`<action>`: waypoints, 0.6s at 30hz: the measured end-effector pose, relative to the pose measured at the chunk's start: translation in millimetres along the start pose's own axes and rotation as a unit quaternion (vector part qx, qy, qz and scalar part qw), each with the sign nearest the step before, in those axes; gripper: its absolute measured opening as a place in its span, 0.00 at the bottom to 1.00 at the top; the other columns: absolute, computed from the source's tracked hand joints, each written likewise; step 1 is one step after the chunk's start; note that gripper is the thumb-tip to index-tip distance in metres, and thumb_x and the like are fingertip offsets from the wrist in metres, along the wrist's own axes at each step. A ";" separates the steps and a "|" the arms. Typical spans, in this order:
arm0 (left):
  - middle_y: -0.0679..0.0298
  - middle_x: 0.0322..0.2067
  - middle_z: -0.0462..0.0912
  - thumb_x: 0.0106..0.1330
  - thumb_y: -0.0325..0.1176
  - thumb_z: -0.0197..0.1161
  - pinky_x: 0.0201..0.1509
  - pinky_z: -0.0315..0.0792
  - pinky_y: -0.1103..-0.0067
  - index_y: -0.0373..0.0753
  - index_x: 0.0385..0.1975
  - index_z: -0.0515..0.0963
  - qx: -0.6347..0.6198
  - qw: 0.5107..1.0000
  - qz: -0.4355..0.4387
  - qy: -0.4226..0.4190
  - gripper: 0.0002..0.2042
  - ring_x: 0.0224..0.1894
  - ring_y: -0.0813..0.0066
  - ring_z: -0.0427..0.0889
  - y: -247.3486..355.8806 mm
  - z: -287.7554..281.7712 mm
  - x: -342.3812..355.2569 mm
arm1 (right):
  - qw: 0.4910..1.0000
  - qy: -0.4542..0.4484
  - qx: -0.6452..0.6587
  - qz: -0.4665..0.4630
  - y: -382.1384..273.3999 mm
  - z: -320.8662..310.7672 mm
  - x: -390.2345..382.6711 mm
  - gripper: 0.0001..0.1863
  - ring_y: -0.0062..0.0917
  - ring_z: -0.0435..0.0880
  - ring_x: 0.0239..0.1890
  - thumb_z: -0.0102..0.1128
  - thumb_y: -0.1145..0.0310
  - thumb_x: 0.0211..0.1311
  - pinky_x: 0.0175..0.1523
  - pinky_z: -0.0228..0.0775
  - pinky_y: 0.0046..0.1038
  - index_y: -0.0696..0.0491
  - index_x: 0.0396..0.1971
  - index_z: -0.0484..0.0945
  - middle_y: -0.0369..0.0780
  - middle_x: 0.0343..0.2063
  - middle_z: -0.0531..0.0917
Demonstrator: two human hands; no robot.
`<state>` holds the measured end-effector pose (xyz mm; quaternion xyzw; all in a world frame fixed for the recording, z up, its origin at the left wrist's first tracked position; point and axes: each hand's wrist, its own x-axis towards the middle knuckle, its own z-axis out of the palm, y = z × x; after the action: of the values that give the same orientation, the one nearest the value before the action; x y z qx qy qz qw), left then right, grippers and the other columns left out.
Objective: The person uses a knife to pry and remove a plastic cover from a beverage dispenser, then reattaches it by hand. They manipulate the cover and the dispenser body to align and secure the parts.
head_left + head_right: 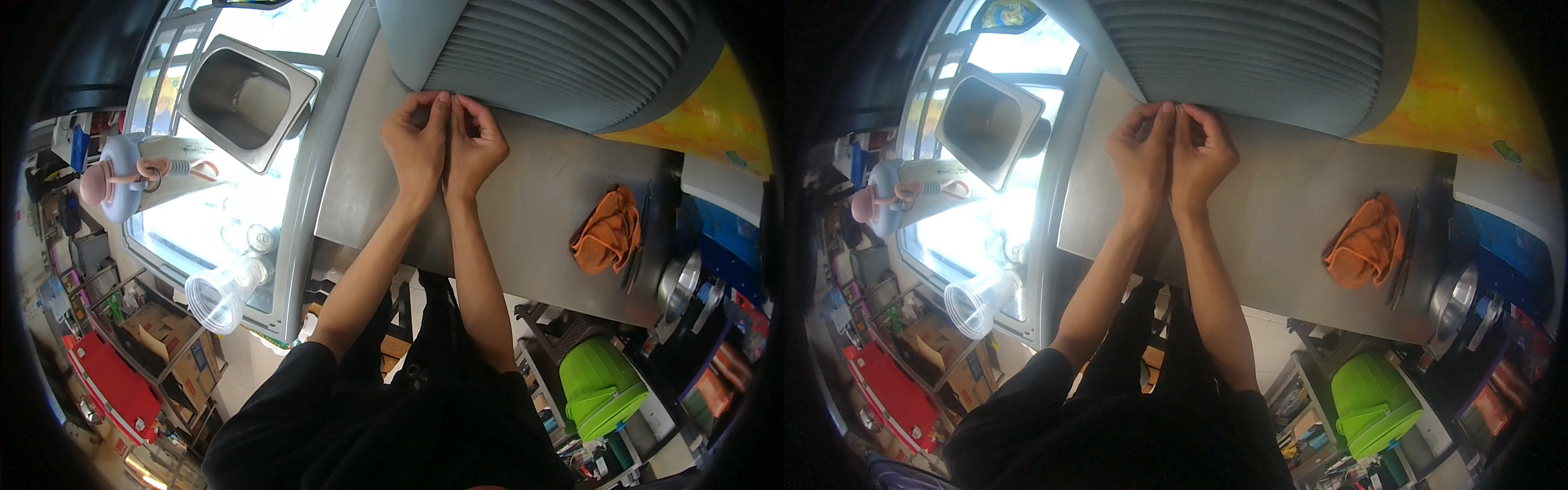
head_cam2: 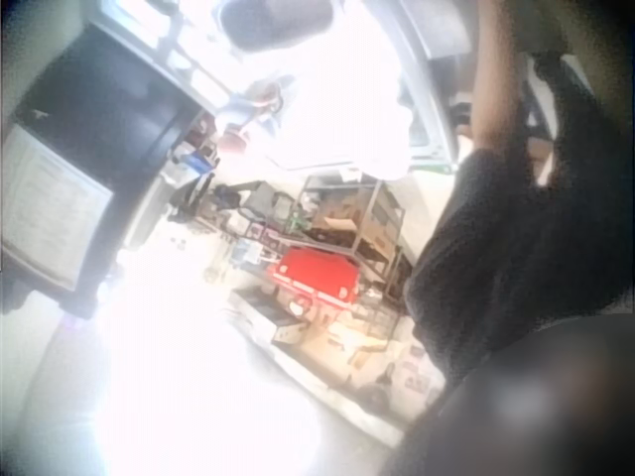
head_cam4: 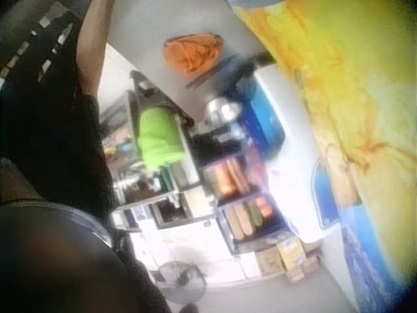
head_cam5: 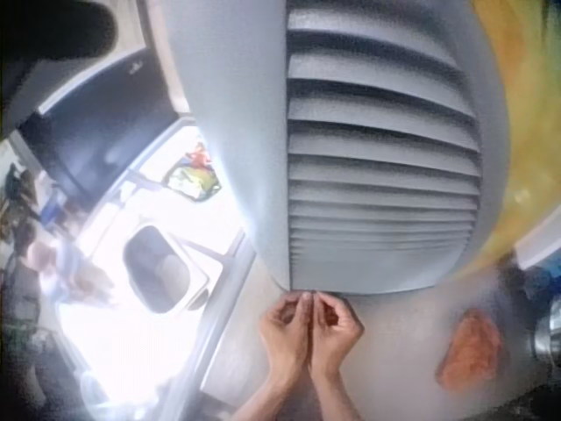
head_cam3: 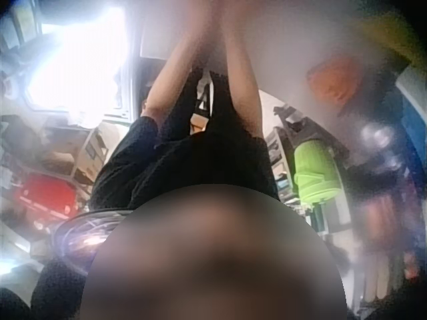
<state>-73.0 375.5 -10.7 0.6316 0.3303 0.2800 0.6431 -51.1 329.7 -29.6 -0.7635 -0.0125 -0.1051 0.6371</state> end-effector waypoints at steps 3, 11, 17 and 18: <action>0.59 0.23 0.80 0.59 0.29 0.60 0.32 0.71 0.82 0.28 0.29 0.77 0.001 1.000 0.003 -0.007 0.09 0.27 0.80 0.78 -2.9 -1.6 1.3 | 1.000 0.004 0.025 0.012 -1.0 2.5 -0.6 0.04 0.17 0.75 0.23 0.63 0.75 0.52 0.30 0.67 0.19 0.57 0.28 0.81 0.36 0.22 0.81; 0.63 0.29 0.79 0.60 0.30 0.59 0.30 0.71 0.83 0.33 0.35 0.76 -0.150 0.967 -0.180 -0.103 0.08 0.27 0.77 0.78 -7.3 -12.9 9.6 | 0.999 0.007 0.013 0.040 -8.8 1.2 0.8 0.06 0.13 0.73 0.21 0.63 0.73 0.52 0.28 0.66 0.18 0.59 0.28 0.80 0.34 0.19 0.80; 0.62 0.29 0.79 0.59 0.31 0.60 0.31 0.73 0.80 0.33 0.37 0.75 -0.163 0.956 -0.229 -0.087 0.09 0.27 0.73 0.79 -2.8 -7.1 13.6 | 0.993 -0.109 -0.050 0.023 -26.0 -44.0 12.1 0.08 0.26 0.80 0.28 0.59 0.67 0.54 0.35 0.70 0.25 0.56 0.31 0.79 0.42 0.24 0.82; 0.60 0.32 0.78 0.58 0.33 0.61 0.32 0.74 0.79 0.33 0.38 0.74 -0.135 0.957 -0.239 -0.090 0.12 0.29 0.70 0.79 -2.0 -6.2 13.8 | 0.996 -0.038 -0.076 0.033 -28.1 -72.7 9.7 0.08 0.23 0.79 0.29 0.60 0.68 0.54 0.34 0.70 0.23 0.56 0.32 0.80 0.39 0.26 0.81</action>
<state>-69.4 390.0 -13.6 0.4639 0.3718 0.1022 0.7976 -56.4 262.9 11.4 -0.8131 -0.0033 -0.0559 0.5794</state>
